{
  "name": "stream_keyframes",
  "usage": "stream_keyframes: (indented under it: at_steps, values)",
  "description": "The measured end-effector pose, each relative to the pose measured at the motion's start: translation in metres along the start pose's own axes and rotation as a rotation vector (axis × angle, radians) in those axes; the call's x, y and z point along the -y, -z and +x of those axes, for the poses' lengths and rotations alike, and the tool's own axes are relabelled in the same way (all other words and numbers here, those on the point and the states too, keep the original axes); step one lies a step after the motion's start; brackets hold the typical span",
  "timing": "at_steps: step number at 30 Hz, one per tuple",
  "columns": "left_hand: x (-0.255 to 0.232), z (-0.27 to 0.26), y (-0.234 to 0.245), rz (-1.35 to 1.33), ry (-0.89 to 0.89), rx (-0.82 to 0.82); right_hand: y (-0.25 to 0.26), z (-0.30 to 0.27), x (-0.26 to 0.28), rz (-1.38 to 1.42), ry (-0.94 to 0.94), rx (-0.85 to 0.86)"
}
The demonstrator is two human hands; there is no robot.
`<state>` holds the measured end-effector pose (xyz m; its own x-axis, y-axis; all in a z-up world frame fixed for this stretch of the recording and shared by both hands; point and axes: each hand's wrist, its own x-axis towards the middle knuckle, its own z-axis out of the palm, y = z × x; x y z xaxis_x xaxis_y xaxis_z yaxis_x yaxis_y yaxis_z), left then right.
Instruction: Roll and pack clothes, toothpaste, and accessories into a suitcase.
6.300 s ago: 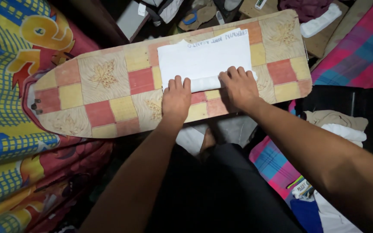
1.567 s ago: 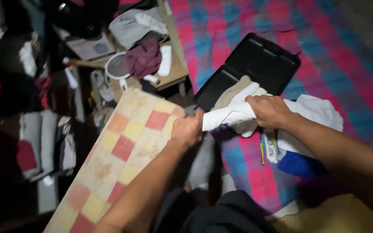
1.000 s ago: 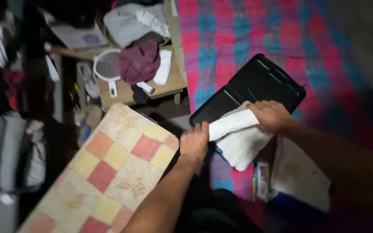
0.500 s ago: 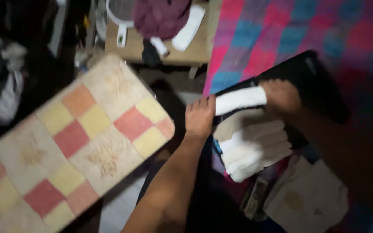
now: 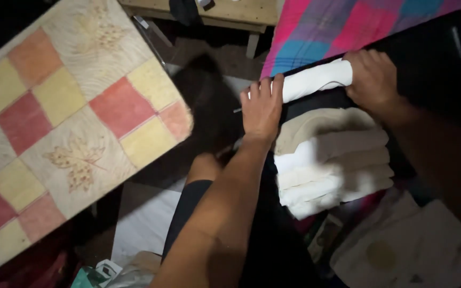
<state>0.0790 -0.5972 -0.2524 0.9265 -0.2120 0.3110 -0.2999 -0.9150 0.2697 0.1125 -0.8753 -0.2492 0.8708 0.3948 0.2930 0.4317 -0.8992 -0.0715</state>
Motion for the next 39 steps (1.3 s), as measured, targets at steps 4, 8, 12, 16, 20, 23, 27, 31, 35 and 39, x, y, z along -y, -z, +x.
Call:
stream_keyframes:
  at_steps: [4, 8, 12, 16, 20, 23, 27, 31, 35, 39]
  values:
    - [-0.002, -0.015, -0.006, 0.009, -0.016, 0.096, -0.020, -0.016, -0.006, 0.017, 0.043, -0.020]
    - [0.002, -0.022, -0.009, 0.026, -0.028, 0.152, -0.031, -0.019, -0.006, 0.008, 0.058, 0.037]
    - [-0.001, -0.019, 0.019, -0.065, -0.048, 0.280, -0.010, -0.016, 0.005, 0.049, 0.085, 0.147]
    - [-0.003, -0.021, 0.020, -0.002, -0.098, 0.458, 0.004, -0.012, 0.001, 0.070, 0.135, 0.250]
    - [0.006, -0.029, 0.012, -0.091, -0.069, 0.494, -0.013, -0.027, -0.010, 0.251, 0.076, 0.408]
    - [0.011, -0.029, 0.010, -0.046, -0.089, 0.518, -0.018, -0.039, -0.019, 0.315, 0.051, 0.401]
    - [0.019, -0.030, 0.010, 0.062, -0.133, 0.578, -0.020, -0.042, -0.022, 0.329, -0.044, 0.507]
    - [0.016, -0.018, 0.034, -0.117, -0.021, 0.637, -0.014, -0.025, -0.024, 0.254, -0.048, 0.636]
    - [0.012, -0.003, 0.049, -0.109, 0.044, 0.799, -0.001, -0.007, -0.022, -0.020, -0.103, 0.984]
    - [0.010, 0.009, 0.052, -0.042, 0.117, 1.007, -0.003, 0.002, -0.027, 0.046, -0.116, 1.139]
